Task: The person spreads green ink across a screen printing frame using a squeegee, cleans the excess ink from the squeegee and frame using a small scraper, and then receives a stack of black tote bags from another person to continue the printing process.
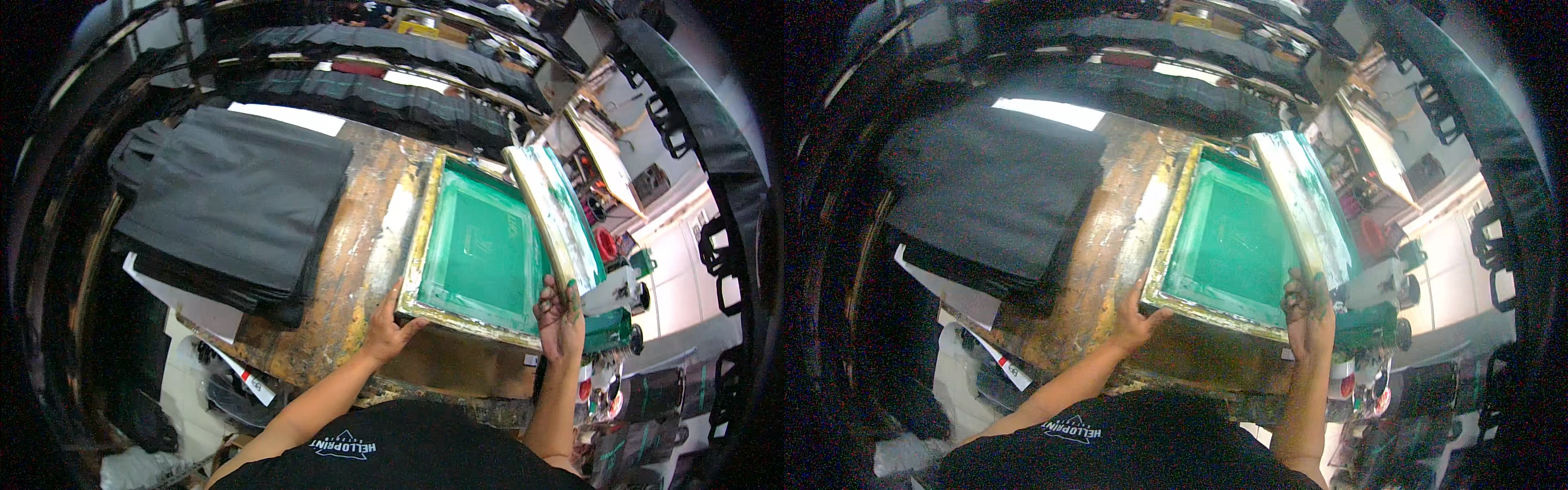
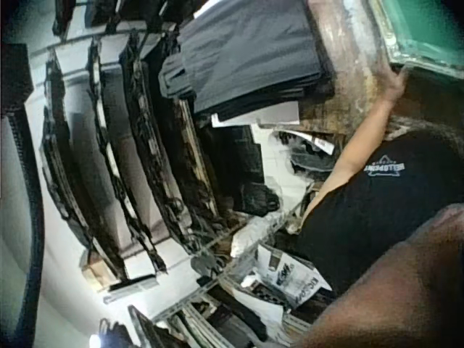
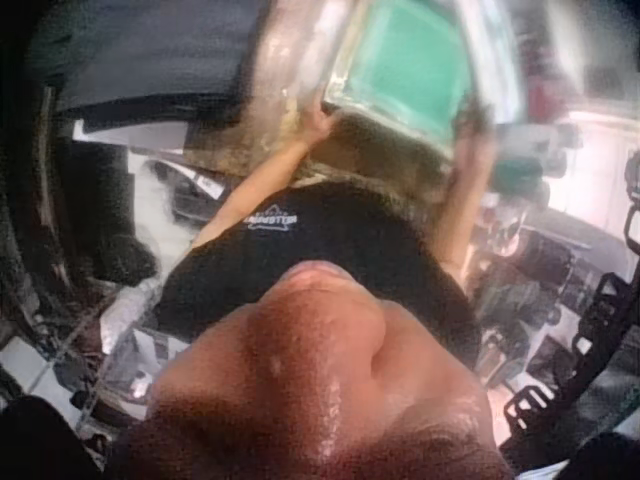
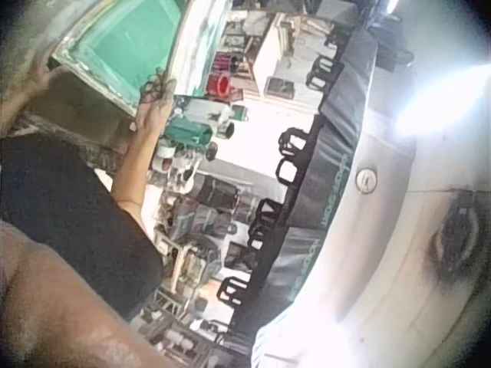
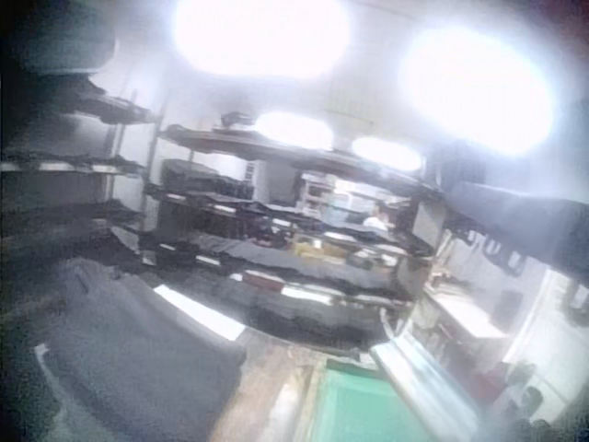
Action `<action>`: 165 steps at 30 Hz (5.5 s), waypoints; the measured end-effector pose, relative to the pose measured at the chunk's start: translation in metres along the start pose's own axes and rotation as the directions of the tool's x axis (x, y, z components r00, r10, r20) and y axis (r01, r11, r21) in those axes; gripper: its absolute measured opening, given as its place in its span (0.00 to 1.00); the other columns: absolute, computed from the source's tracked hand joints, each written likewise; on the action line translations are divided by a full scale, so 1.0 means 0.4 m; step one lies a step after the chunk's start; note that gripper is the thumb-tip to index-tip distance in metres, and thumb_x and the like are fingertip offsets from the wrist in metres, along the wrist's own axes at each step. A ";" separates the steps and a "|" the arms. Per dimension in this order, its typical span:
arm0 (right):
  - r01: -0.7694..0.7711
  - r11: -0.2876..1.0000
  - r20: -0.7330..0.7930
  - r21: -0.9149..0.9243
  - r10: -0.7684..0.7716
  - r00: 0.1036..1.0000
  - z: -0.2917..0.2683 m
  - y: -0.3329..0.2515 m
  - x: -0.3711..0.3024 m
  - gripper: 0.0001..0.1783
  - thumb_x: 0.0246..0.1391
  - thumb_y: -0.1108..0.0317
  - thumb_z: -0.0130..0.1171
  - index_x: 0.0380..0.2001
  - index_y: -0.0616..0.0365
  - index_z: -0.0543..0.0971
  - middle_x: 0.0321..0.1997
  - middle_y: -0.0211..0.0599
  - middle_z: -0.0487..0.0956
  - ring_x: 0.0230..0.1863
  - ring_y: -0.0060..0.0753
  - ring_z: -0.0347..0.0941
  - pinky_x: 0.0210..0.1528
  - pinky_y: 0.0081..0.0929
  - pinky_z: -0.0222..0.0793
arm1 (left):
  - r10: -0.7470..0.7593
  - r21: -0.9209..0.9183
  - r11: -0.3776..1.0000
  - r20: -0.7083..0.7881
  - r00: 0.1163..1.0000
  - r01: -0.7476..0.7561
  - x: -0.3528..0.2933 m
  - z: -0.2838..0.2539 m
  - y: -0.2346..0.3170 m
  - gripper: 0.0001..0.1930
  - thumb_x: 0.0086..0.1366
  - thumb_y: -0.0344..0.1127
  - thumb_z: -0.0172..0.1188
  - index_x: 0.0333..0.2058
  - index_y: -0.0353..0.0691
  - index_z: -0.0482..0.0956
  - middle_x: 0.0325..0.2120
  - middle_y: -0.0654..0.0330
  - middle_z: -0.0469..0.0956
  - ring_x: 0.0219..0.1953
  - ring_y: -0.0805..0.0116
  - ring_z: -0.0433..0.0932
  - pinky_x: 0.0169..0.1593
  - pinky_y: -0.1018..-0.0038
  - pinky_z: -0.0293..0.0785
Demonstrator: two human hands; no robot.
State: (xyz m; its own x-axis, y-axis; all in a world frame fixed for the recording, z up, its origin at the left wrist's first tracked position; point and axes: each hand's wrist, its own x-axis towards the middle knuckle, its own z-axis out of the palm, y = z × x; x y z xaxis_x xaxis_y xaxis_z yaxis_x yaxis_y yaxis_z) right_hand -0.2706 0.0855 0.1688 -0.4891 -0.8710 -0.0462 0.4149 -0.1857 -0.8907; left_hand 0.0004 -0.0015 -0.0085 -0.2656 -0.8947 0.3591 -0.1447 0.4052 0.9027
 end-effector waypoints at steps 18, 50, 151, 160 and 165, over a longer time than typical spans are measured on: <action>-0.182 0.982 0.106 0.057 0.176 0.979 0.115 0.100 0.199 0.20 0.65 0.55 0.51 0.50 0.59 0.72 0.40 0.34 0.78 0.32 0.22 0.71 0.34 0.19 0.70 | 0.017 -0.080 0.997 -0.006 1.000 -0.017 0.006 0.014 -0.002 0.48 0.56 0.55 0.68 0.64 0.30 0.56 0.53 0.40 0.72 0.56 0.49 0.73 0.58 0.62 0.68; -0.284 0.946 0.205 -0.154 0.312 0.928 0.299 0.195 0.336 0.20 0.63 0.53 0.53 0.41 0.62 0.77 0.30 0.32 0.78 0.25 0.19 0.69 0.28 0.15 0.67 | -0.010 0.039 0.999 0.038 0.999 0.009 -0.005 0.003 -0.028 0.47 0.57 0.56 0.67 0.65 0.34 0.55 0.61 0.40 0.64 0.62 0.46 0.66 0.62 0.62 0.64; -0.288 0.956 0.353 0.060 0.249 0.902 0.725 0.337 0.470 0.21 0.63 0.46 0.53 0.40 0.55 0.78 0.30 0.25 0.77 0.26 0.19 0.68 0.30 0.18 0.65 | 0.006 -0.083 0.997 0.023 1.000 -0.004 0.002 0.009 -0.017 0.46 0.55 0.47 0.72 0.65 0.36 0.56 0.57 0.41 0.69 0.59 0.51 0.71 0.60 0.63 0.67; -0.253 0.965 0.226 0.069 0.232 0.946 0.791 0.360 0.521 0.21 0.63 0.45 0.52 0.37 0.53 0.78 0.27 0.24 0.78 0.23 0.18 0.68 0.26 0.18 0.64 | -0.011 -0.059 0.998 0.050 0.999 0.014 0.015 0.002 0.028 0.47 0.55 0.45 0.72 0.65 0.32 0.54 0.58 0.43 0.68 0.60 0.55 0.69 0.62 0.65 0.64; -0.234 0.969 0.169 0.075 0.219 0.961 0.843 0.396 0.549 0.23 0.62 0.43 0.51 0.35 0.53 0.78 0.28 0.26 0.78 0.23 0.19 0.67 0.25 0.20 0.59 | 0.044 -0.107 0.993 0.038 0.998 -0.040 0.020 0.000 0.037 0.46 0.56 0.40 0.72 0.65 0.30 0.53 0.57 0.45 0.68 0.58 0.58 0.70 0.59 0.67 0.67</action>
State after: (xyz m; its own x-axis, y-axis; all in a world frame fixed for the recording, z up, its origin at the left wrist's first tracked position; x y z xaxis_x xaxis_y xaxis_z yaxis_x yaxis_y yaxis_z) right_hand -0.0534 -0.2887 0.1700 -0.2491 -0.9546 -0.1633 0.5742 -0.0098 -0.8186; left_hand -0.0039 -0.0026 0.0075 -0.3078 -0.8681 0.3894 -0.0313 0.4183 0.9078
